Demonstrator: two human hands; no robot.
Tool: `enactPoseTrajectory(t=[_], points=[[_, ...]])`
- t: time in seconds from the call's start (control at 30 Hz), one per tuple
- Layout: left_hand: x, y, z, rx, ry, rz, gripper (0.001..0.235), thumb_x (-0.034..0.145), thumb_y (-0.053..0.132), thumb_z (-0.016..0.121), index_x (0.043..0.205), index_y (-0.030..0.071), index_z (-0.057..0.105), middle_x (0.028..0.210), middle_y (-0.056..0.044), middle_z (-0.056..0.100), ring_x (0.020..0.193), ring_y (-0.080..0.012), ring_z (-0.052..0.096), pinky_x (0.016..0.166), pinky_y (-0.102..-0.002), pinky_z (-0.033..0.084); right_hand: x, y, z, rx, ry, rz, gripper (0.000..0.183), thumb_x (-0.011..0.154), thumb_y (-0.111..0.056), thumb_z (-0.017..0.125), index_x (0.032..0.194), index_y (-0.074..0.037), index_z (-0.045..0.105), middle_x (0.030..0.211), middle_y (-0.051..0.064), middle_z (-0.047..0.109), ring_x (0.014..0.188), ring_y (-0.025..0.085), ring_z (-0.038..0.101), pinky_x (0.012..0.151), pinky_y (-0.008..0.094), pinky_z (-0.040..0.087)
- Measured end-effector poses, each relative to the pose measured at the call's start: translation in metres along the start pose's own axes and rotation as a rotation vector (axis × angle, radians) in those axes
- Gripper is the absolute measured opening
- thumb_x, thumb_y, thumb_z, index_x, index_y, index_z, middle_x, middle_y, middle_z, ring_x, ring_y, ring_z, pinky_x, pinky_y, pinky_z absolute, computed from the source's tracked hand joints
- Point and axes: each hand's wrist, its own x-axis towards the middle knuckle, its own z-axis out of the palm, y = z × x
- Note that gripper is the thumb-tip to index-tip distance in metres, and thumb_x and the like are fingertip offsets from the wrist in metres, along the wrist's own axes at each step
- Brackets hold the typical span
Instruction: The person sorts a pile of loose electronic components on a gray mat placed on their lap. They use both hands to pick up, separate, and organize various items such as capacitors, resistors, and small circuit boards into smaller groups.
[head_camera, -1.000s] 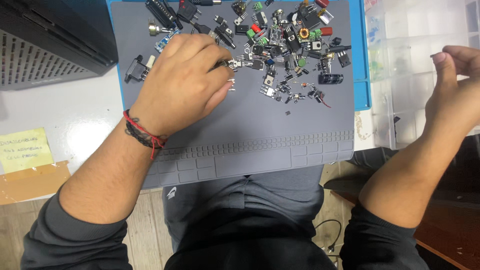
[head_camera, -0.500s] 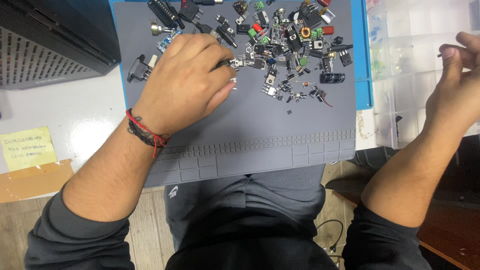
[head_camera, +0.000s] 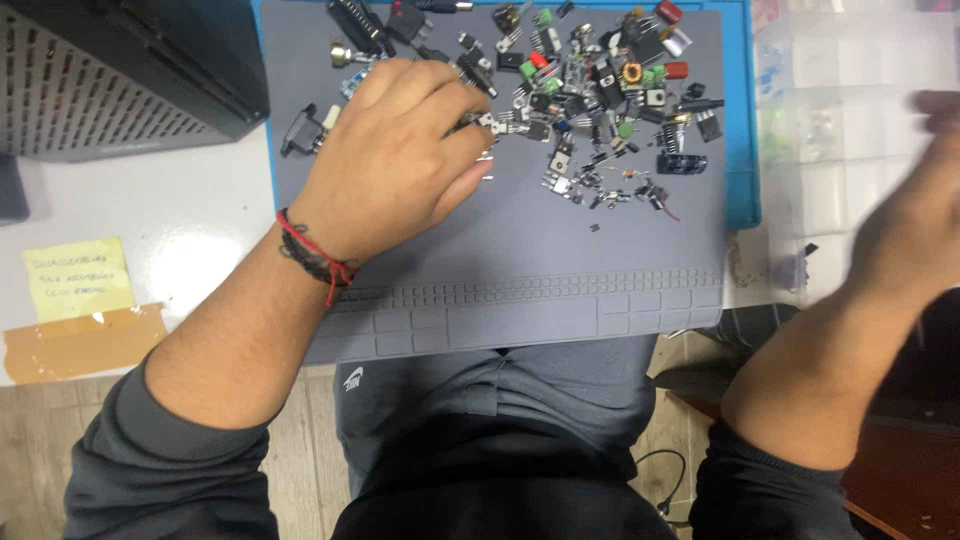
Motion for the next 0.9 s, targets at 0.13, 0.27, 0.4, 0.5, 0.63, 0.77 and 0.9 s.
enactPoseTrajectory(t=[0.13,0.27,0.4,0.5,0.63,0.77,0.9], points=[[-0.002,-0.001,0.002,0.115,0.004,-0.05,0.033,0.099,0.046,0.082,0.096,0.015,0.071,0.106,0.0,0.066,0.103,-0.0246,0.059,0.086,-0.039,0.047,0.015,-0.065,0.045,0.124,-0.143,-0.103,0.017,0.12,0.018,0.049,0.116,0.013,0.064,0.121,0.03,0.073,0.111,0.045,0.071,0.105,0.053,0.052],[-0.002,-0.002,-0.001,0.047,0.09,-0.11,0.048,0.108,0.054,0.067,0.092,0.01,0.071,0.108,-0.005,0.067,0.101,-0.0282,0.059,0.081,-0.042,0.044,0.035,-0.127,0.077,0.699,-0.673,0.023,0.031,0.105,-0.023,0.066,0.129,-0.007,0.057,0.13,0.017,0.066,0.096,0.025,0.07,0.091,0.036,0.053],[-0.002,-0.001,-0.001,-0.05,0.183,-0.197,0.036,0.11,0.037,0.064,0.089,0.008,0.07,0.11,-0.007,0.066,0.102,-0.0324,0.058,0.083,-0.045,0.043,0.062,-0.148,0.103,0.954,-0.455,0.177,0.033,0.111,0.005,0.045,0.143,-0.003,0.042,0.137,0.015,0.048,0.121,0.019,0.054,0.068,0.027,0.053],[-0.002,-0.003,0.002,-0.03,0.204,-0.233,0.018,0.084,0.012,0.067,0.1,0.006,0.073,0.107,-0.006,0.067,0.1,-0.0334,0.056,0.085,-0.047,0.045,0.063,-0.142,0.124,0.52,-0.513,-0.202,0.007,0.104,0.001,0.077,0.109,-0.002,0.073,0.104,0.012,0.072,0.076,0.018,0.057,0.082,0.034,0.045],[-0.004,-0.005,0.007,-0.049,0.152,-0.241,0.027,0.074,0.007,0.066,0.101,0.006,0.072,0.109,-0.008,0.065,0.104,-0.0333,0.054,0.088,-0.047,0.045,0.05,-0.153,0.134,0.413,-0.648,-0.42,0.011,0.103,-0.019,0.078,0.103,-0.008,0.075,0.098,0.006,0.07,0.093,0.028,0.062,0.09,0.043,0.044],[-0.005,-0.005,0.013,-0.021,0.178,-0.209,0.014,0.077,0.003,0.065,0.09,0.004,0.071,0.11,-0.008,0.064,0.105,-0.0332,0.055,0.089,-0.047,0.047,0.044,-0.156,0.136,0.259,-0.638,-0.602,0.014,0.102,-0.025,0.08,0.109,-0.013,0.08,0.1,0.002,0.065,0.093,0.028,0.055,0.081,0.041,0.038],[-0.005,-0.005,0.014,-0.006,0.186,-0.2,0.01,0.079,0.004,0.066,0.088,0.005,0.07,0.11,-0.008,0.064,0.105,-0.032,0.055,0.088,-0.046,0.047,0.039,-0.157,0.138,0.153,-0.566,-0.7,0.006,0.1,-0.022,0.085,0.104,-0.02,0.08,0.099,-0.002,0.065,0.088,0.027,0.053,0.074,0.042,0.037]])
